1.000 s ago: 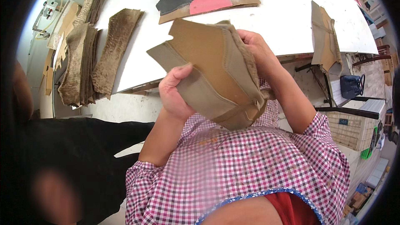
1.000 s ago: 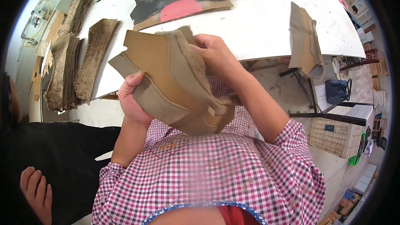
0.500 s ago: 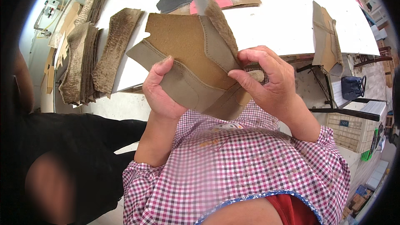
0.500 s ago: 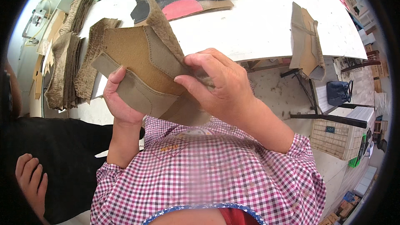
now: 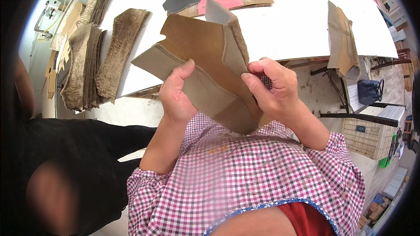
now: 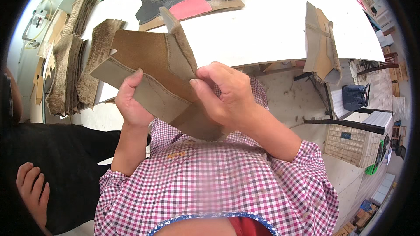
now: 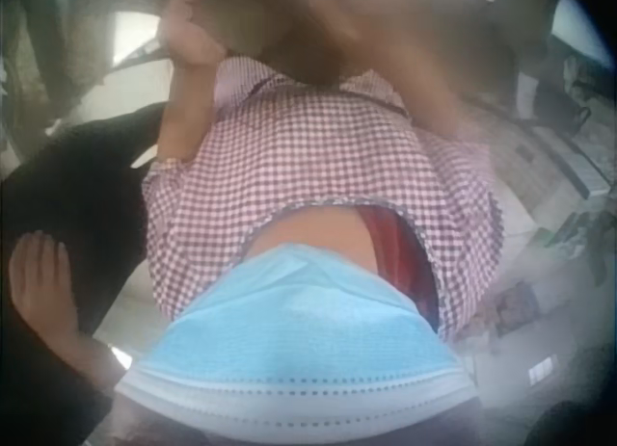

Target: The person repeatedly picks up tan leather shoe parts from a table, turns them over, and inspects the edges and seams by hand. The parts are placed back on the table after each inspection. A second person briefly appears in the background.

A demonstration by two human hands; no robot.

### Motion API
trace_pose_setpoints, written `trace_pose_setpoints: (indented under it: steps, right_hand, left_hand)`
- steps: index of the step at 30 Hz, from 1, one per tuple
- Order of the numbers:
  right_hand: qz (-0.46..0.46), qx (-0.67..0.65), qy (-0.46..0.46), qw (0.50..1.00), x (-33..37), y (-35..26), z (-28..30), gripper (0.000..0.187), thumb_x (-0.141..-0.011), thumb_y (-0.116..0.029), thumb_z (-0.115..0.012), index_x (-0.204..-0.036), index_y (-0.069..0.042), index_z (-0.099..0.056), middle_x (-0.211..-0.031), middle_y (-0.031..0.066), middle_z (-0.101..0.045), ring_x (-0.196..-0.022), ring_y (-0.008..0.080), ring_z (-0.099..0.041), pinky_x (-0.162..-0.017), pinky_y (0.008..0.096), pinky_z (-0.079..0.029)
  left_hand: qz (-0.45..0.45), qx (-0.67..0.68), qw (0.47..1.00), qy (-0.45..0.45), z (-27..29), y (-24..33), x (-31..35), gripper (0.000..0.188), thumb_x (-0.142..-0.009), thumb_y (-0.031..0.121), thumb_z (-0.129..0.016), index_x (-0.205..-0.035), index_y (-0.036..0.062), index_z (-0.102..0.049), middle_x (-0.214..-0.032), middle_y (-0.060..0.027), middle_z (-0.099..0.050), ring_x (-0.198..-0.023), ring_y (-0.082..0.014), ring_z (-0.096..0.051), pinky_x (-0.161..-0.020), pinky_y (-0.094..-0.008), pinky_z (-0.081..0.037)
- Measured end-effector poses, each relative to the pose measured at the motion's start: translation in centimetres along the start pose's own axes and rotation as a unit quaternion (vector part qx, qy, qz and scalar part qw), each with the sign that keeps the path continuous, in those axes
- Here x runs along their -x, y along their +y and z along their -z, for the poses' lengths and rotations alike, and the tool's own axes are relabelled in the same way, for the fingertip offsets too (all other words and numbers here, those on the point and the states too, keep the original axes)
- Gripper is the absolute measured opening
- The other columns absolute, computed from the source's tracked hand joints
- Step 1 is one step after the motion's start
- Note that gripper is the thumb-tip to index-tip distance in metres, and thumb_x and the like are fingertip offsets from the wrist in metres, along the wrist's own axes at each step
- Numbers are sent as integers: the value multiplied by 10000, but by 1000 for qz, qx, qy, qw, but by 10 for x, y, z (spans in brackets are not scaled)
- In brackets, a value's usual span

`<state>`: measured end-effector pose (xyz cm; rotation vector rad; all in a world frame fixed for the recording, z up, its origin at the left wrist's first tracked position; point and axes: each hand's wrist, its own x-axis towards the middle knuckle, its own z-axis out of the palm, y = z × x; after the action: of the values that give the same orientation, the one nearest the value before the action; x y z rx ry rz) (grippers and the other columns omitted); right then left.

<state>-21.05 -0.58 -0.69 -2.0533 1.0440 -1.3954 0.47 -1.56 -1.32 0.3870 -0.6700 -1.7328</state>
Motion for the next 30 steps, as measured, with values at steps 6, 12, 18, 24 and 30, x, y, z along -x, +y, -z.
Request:
trace_pose_setpoints:
  steps: [6, 12, 18, 24, 30]
  right_hand:
    - [46, 92, 52, 993, -12, -5, -2, 165, -783, -39, -734, -876, 3, -604, -753, 89, -613, -626, 177, -613, -525, 290, -483]
    - [3, 31, 11, 999, -15, -12, 4, 127, -795, -27, -711, -864, -1, -608, -733, 79, -607, -592, 156, -596, -517, 278, -475]
    - [2, -21, 36, 999, -10, -5, 1, 110, -798, -8, -694, -852, 11, -600, -728, 79, -607, -599, 154, -598, -518, 270, -472]
    - [43, 77, 32, 996, -17, -13, 6, 116, -802, -11, -697, -852, 5, -593, -704, 81, -596, -584, 157, -583, -503, 275, -456]
    - [-20, -77, -4, 997, -10, -8, 12, 140, -808, -39, -717, -870, -9, -595, -697, 63, -588, -574, 148, -576, -500, 271, -455]
  left_hand:
    - [-7, -75, 995, 66, -7, -5, 4, 398, -969, 201, -429, -1280, -45, -459, -1249, -161, -564, -1132, -256, -571, -977, -399, -465]
    - [7, -45, 998, 47, -10, -7, 5, 401, -983, 235, -424, -1245, -64, -484, -1206, -166, -586, -1085, -229, -598, -934, -356, -507]
    - [15, -84, 996, 30, -13, -10, 6, 410, -986, 238, -408, -1257, -62, -481, -1217, -163, -586, -1093, -227, -596, -938, -348, -507]
    - [20, -161, 985, 53, -17, -16, 9, 407, -975, 234, -423, -1258, -50, -499, -1222, -149, -592, -1100, -227, -593, -948, -346, -494]
    - [39, -168, 983, 62, -21, -19, 10, 399, -956, 211, -434, -1271, -28, -492, -1229, -142, -583, -1112, -233, -581, -964, -360, -471]
